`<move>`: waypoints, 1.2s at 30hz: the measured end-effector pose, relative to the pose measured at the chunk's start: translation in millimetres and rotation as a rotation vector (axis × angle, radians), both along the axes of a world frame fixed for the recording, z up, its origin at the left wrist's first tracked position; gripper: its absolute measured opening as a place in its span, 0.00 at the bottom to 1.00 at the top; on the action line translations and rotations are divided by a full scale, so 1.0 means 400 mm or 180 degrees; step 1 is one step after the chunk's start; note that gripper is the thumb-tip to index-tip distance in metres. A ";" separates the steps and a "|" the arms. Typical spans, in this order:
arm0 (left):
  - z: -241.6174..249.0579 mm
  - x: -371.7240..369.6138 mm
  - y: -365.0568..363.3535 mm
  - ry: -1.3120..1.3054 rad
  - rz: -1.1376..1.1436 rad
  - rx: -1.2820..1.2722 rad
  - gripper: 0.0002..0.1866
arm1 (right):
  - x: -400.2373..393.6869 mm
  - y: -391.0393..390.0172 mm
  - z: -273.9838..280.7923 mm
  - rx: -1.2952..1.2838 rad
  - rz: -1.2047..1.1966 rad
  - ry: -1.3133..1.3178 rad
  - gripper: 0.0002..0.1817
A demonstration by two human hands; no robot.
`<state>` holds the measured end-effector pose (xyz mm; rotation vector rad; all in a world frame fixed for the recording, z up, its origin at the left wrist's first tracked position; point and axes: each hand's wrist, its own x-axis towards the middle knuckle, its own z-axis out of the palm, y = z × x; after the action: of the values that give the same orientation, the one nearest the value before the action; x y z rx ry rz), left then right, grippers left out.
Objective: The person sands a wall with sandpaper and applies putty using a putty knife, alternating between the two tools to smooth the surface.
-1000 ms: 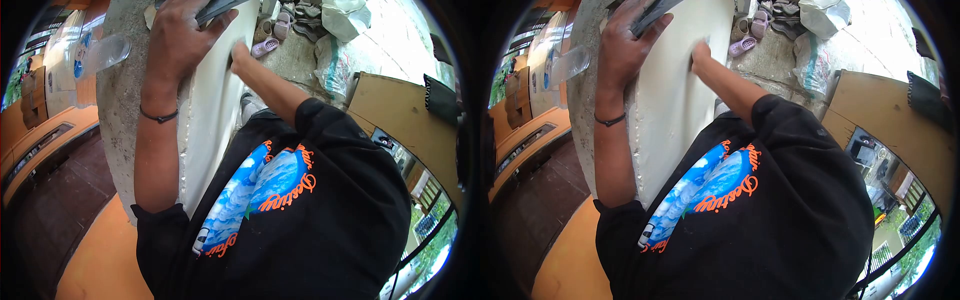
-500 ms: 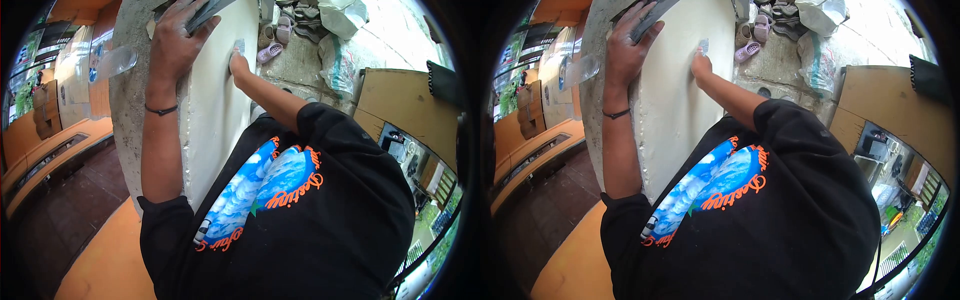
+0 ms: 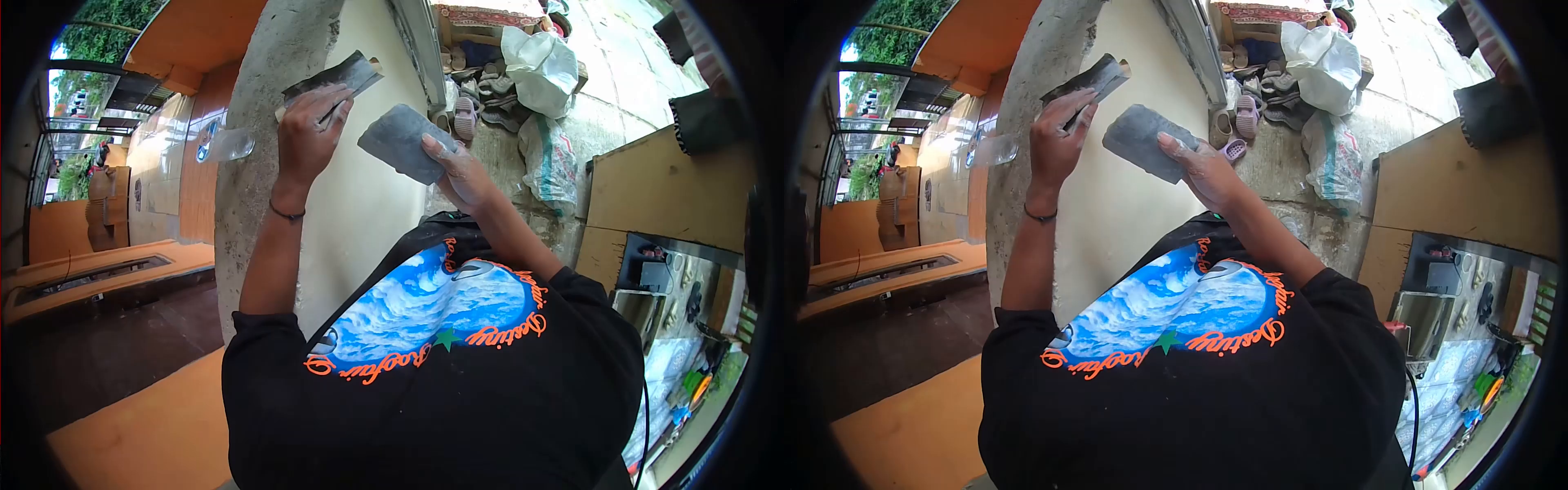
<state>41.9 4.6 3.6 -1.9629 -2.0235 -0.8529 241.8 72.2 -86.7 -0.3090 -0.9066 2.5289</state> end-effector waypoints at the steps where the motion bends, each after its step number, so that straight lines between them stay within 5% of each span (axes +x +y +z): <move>1: 0.002 0.008 0.001 0.0033 0.0038 -0.0057 0.10 | 0.016 0.007 0.011 0.0172 -0.0129 -0.0041 0.33; 5: -0.004 -0.011 -0.005 -0.0116 0.0311 0.0092 0.08 | 0.047 0.014 0.032 0.0200 -0.0274 -0.0055 0.32; 11: 0.003 -0.003 0.004 0.1373 0.1035 0.0740 0.09 | 0.066 0.003 0.006 0.0334 -0.0179 -0.0194 0.31; 18: -0.002 -0.018 -0.019 0.0927 0.1318 0.0727 0.09 | 0.075 -0.003 0.020 0.0322 -0.0077 -0.0280 0.30; 25: 0.006 -0.006 -0.001 -0.0934 0.0403 0.1304 0.13 | 0.072 0.029 -0.017 0.0180 -0.0623 -0.0480 0.29; 27: -0.011 -0.018 -0.008 -0.3536 0.0085 0.0491 0.13 | 0.090 0.034 0.010 0.0680 -0.0627 -0.0133 0.36; 30: -0.013 -0.005 -0.015 -0.4404 -0.0446 -0.0095 0.13 | 0.095 0.038 0.032 0.1217 -0.0748 -0.0288 0.39; 33: 0.002 0.024 -0.023 -0.4401 -0.0678 -0.0623 0.15 | 0.103 0.040 0.063 0.1479 -0.0636 -0.0267 0.36; 36: 0.011 0.053 -0.038 -0.3839 -0.0595 -0.0955 0.19 | 0.083 0.023 0.056 0.0707 0.0021 -0.0051 0.21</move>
<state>63.1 -10.6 8.2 -1.9863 -2.6229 -2.3076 275.0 81.4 -64.4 -0.2569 -1.1837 2.4052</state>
